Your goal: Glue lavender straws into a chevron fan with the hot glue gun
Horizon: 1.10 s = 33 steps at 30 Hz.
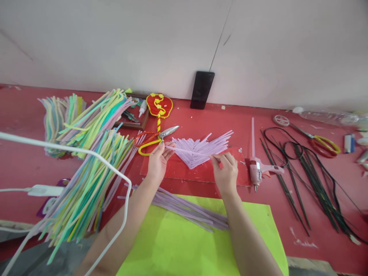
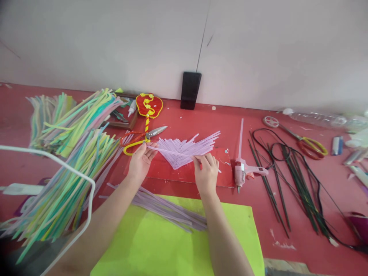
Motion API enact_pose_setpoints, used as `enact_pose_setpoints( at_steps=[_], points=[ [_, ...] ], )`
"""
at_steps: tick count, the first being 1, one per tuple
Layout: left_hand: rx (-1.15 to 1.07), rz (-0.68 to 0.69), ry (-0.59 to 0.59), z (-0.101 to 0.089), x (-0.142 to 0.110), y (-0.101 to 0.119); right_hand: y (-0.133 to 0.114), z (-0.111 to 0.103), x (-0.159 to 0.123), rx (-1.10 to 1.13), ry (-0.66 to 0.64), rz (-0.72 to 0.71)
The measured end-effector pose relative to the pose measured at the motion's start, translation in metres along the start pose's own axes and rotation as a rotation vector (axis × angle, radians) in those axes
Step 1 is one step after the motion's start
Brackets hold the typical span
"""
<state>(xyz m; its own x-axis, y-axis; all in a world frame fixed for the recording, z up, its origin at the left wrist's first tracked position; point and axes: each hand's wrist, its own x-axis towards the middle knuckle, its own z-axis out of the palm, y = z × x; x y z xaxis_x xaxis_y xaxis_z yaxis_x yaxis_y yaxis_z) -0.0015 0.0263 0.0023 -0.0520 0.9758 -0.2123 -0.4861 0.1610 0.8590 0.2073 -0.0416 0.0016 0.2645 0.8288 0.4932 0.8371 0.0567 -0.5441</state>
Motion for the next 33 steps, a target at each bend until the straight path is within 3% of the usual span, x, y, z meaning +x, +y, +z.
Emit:
enact_pose_setpoints(
  at_steps=[10, 18, 33],
  points=[
    [0.024, -0.047, -0.029, 0.0004, 0.0004, -0.0001, -0.0005, -0.0020, 0.0026, 0.136, -0.023, 0.029],
    [-0.154, -0.145, 0.041, 0.0021, 0.0015, -0.0002, -0.0010, -0.0011, 0.0021, 0.136, -0.015, 0.006],
    [-0.282, -0.122, -0.010, 0.0017, 0.0002, 0.0034, 0.0027, 0.0045, 0.0028, 0.138, -0.051, 0.020]
  ],
)
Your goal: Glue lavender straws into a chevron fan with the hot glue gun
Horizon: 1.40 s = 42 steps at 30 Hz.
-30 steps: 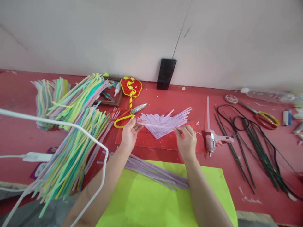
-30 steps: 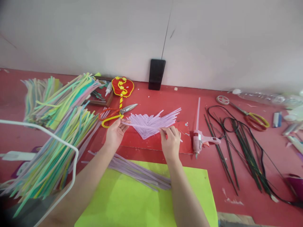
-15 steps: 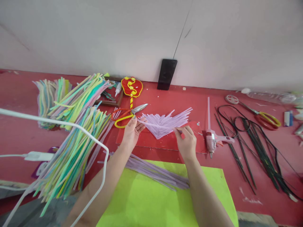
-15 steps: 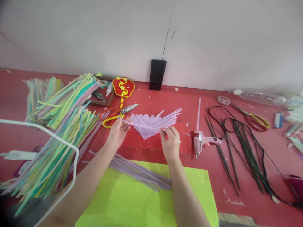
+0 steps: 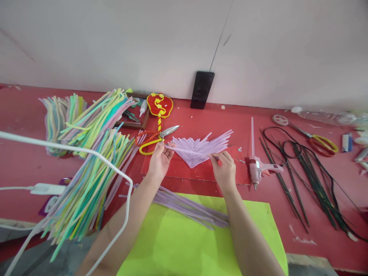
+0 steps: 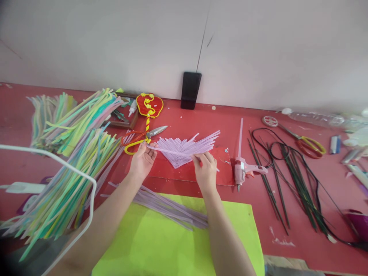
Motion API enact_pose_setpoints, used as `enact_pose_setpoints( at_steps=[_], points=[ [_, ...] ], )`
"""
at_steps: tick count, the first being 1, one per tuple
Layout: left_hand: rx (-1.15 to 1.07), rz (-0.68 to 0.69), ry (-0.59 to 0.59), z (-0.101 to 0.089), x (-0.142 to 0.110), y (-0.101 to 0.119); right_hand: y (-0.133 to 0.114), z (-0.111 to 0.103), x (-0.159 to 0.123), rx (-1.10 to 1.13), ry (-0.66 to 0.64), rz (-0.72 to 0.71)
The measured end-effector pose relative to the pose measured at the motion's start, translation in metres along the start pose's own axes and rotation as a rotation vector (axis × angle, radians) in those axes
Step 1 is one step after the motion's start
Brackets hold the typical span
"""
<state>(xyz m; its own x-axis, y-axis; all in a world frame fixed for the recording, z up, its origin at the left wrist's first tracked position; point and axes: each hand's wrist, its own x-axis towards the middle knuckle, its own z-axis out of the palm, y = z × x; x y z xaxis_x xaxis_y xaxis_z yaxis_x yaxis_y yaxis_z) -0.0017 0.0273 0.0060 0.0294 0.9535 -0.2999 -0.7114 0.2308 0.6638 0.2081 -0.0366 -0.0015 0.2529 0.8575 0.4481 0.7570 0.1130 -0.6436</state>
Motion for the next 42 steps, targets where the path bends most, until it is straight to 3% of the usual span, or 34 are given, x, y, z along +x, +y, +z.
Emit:
enact_pose_setpoints(
  at_steps=[2, 5, 8, 11, 15, 20, 22, 24, 26, 29, 32, 35, 38, 42],
  points=[
    [0.048, 0.050, -0.029, 0.000, 0.000, 0.000, -0.001, 0.001, 0.000, 0.029, -0.001, 0.008],
    [0.174, 0.101, -0.170, 0.003, -0.002, -0.003, -0.002, 0.001, 0.000, 0.080, 0.009, 0.023],
    [0.307, 0.033, -0.309, 0.009, -0.009, -0.008, -0.003, 0.000, 0.000, 0.100, 0.021, 0.028],
    [0.435, -0.029, -0.364, 0.013, -0.016, -0.014, -0.006, 0.002, -0.001, 0.112, 0.006, 0.007],
    [0.529, -0.114, -0.322, 0.014, -0.020, -0.018, -0.010, 0.002, -0.001, 0.049, 0.026, -0.081],
    [0.410, -0.075, -0.170, 0.011, -0.016, -0.018, -0.017, -0.007, -0.002, -0.041, 0.310, -0.196],
    [0.360, -0.050, -0.146, 0.010, -0.014, -0.017, -0.022, -0.011, -0.004, 0.048, 0.250, -0.260],
    [0.334, -0.037, -0.139, 0.009, -0.014, -0.017, -0.028, -0.011, -0.007, 0.170, 0.085, -0.297],
    [0.338, -0.042, -0.149, 0.010, -0.015, -0.017, -0.033, -0.007, -0.010, 0.300, -0.116, -0.230],
    [0.371, -0.064, -0.177, 0.013, -0.018, -0.016, -0.038, 0.002, -0.011, 0.475, -0.304, 0.062],
    [0.410, -0.067, -0.196, 0.013, -0.019, -0.016, -0.036, 0.007, -0.008, 0.684, -0.275, 0.336],
    [0.464, -0.070, -0.231, 0.013, -0.019, -0.016, -0.031, 0.007, -0.005, 0.841, -0.178, 0.495],
    [0.530, -0.067, -0.307, 0.013, -0.020, -0.019, -0.028, 0.010, -0.005, 0.910, -0.111, 0.588],
    [0.564, -0.033, -0.360, 0.015, -0.024, -0.022, -0.027, 0.015, -0.007, 0.945, -0.138, 0.603]
  ],
)
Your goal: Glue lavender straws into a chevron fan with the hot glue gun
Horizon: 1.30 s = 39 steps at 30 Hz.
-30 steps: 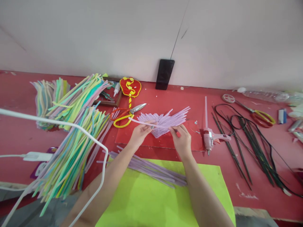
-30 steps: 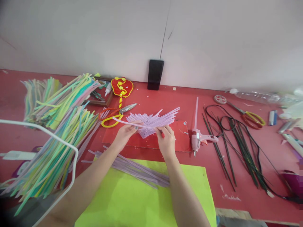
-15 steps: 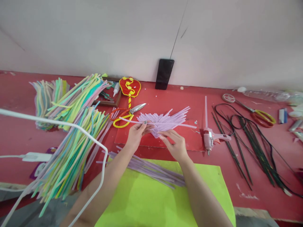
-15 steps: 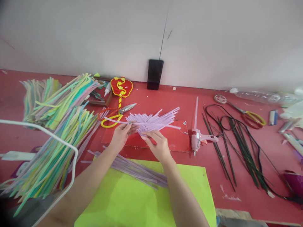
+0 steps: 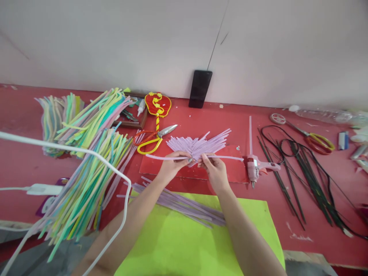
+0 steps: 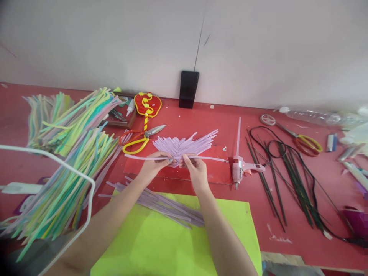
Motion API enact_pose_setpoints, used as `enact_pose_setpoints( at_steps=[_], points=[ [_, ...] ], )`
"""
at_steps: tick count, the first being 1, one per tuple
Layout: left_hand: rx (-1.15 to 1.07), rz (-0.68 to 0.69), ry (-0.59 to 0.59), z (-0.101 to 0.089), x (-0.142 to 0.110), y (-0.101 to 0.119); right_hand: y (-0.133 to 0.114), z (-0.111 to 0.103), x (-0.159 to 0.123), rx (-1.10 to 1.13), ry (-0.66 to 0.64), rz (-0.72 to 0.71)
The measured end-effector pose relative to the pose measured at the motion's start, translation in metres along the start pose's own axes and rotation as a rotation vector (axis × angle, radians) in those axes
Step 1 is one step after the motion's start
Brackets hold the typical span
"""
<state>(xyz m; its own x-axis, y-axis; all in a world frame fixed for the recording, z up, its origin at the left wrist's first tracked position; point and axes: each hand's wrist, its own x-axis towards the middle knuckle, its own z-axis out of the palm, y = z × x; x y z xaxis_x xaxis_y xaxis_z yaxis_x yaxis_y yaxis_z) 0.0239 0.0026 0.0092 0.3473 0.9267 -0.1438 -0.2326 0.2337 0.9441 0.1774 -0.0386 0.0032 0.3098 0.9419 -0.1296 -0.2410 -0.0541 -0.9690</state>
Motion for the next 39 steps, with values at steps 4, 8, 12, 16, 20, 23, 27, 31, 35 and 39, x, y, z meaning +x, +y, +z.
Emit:
enact_pose_setpoints(
  at_steps=[4, 8, 12, 16, 20, 23, 27, 31, 35, 39],
  points=[
    [0.002, -0.011, 0.036, 0.000, 0.000, 0.002, 0.002, 0.001, -0.001, -0.020, -0.048, 0.005],
    [0.077, 0.025, 0.075, -0.002, 0.002, 0.004, 0.001, 0.001, -0.001, 0.003, -0.054, -0.004],
    [0.132, 0.038, 0.104, -0.003, 0.003, 0.003, 0.001, 0.001, -0.001, 0.027, -0.018, -0.009],
    [0.150, 0.057, 0.097, -0.002, 0.002, 0.001, 0.002, 0.003, -0.002, -0.029, -0.007, -0.036],
    [0.111, 0.054, 0.032, -0.001, 0.000, 0.002, 0.001, 0.009, -0.004, -0.126, -0.078, -0.074],
    [0.109, 0.054, 0.018, -0.002, 0.001, 0.002, 0.000, 0.012, -0.004, -0.189, -0.066, -0.103],
    [0.159, 0.086, 0.051, -0.004, 0.003, 0.001, 0.000, 0.010, -0.002, -0.212, -0.046, -0.125],
    [0.161, 0.057, 0.048, -0.005, 0.003, 0.001, 0.001, 0.009, -0.002, -0.199, -0.048, -0.135],
    [0.135, 0.009, 0.016, -0.004, 0.001, 0.004, 0.002, 0.009, -0.003, -0.206, -0.038, -0.117],
    [0.122, -0.024, -0.046, -0.002, 0.000, 0.007, 0.002, 0.008, -0.002, -0.230, -0.078, -0.111]
  ],
)
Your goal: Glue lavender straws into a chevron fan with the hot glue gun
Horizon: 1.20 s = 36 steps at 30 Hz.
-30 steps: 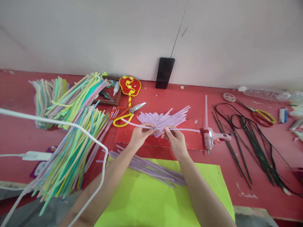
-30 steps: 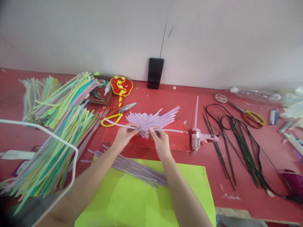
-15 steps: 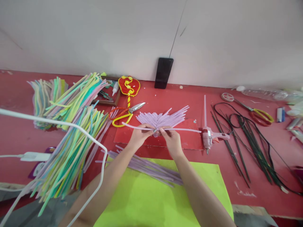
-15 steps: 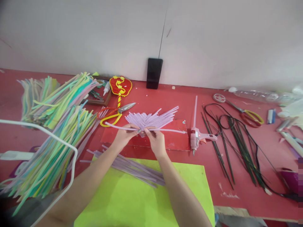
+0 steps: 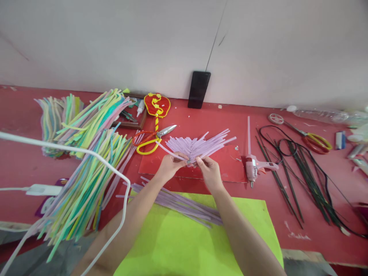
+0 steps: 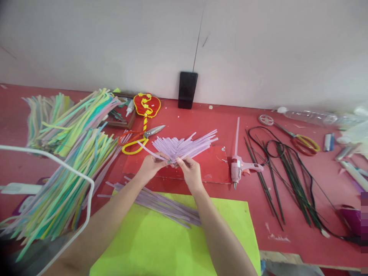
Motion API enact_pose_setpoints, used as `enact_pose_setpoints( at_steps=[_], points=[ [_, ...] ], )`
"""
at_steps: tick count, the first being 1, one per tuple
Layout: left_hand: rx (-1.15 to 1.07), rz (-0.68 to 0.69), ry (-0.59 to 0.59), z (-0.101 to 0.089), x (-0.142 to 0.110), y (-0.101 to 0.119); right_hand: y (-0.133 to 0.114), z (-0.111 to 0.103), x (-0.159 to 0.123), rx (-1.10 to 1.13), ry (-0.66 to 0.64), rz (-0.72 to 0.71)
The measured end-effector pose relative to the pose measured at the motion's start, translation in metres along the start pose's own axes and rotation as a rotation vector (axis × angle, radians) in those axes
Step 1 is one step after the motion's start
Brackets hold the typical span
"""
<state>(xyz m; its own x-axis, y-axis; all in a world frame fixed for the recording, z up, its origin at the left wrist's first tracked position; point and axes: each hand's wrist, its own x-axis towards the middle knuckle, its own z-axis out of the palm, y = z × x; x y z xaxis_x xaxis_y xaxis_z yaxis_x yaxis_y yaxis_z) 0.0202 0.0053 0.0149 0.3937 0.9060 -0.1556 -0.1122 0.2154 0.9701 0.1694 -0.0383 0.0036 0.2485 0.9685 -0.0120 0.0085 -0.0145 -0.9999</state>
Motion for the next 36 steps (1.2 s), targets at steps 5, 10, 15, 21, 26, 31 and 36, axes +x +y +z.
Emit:
enact_pose_setpoints(
  at_steps=[5, 10, 15, 21, 26, 31, 36],
  points=[
    [0.009, -0.009, -0.081, 0.001, -0.002, 0.002, -0.003, -0.002, 0.000, 0.016, -0.075, 0.005],
    [0.056, -0.006, -0.132, -0.002, -0.004, 0.003, -0.005, -0.003, 0.000, 0.014, -0.120, -0.016],
    [0.139, -0.004, -0.164, -0.005, -0.003, 0.002, -0.004, -0.005, 0.000, -0.013, -0.142, -0.013],
    [0.202, -0.019, -0.197, -0.005, -0.003, 0.003, -0.006, -0.003, -0.002, 0.044, -0.136, 0.036],
    [0.200, -0.014, -0.200, -0.004, -0.002, 0.000, -0.006, -0.004, -0.002, 0.071, -0.143, 0.047],
    [0.122, 0.040, -0.085, -0.003, 0.003, -0.010, -0.003, -0.005, -0.001, 0.114, -0.104, 0.044],
    [0.219, 0.093, -0.034, -0.003, 0.003, -0.012, -0.003, -0.004, -0.002, 0.122, -0.069, 0.024]
  ],
)
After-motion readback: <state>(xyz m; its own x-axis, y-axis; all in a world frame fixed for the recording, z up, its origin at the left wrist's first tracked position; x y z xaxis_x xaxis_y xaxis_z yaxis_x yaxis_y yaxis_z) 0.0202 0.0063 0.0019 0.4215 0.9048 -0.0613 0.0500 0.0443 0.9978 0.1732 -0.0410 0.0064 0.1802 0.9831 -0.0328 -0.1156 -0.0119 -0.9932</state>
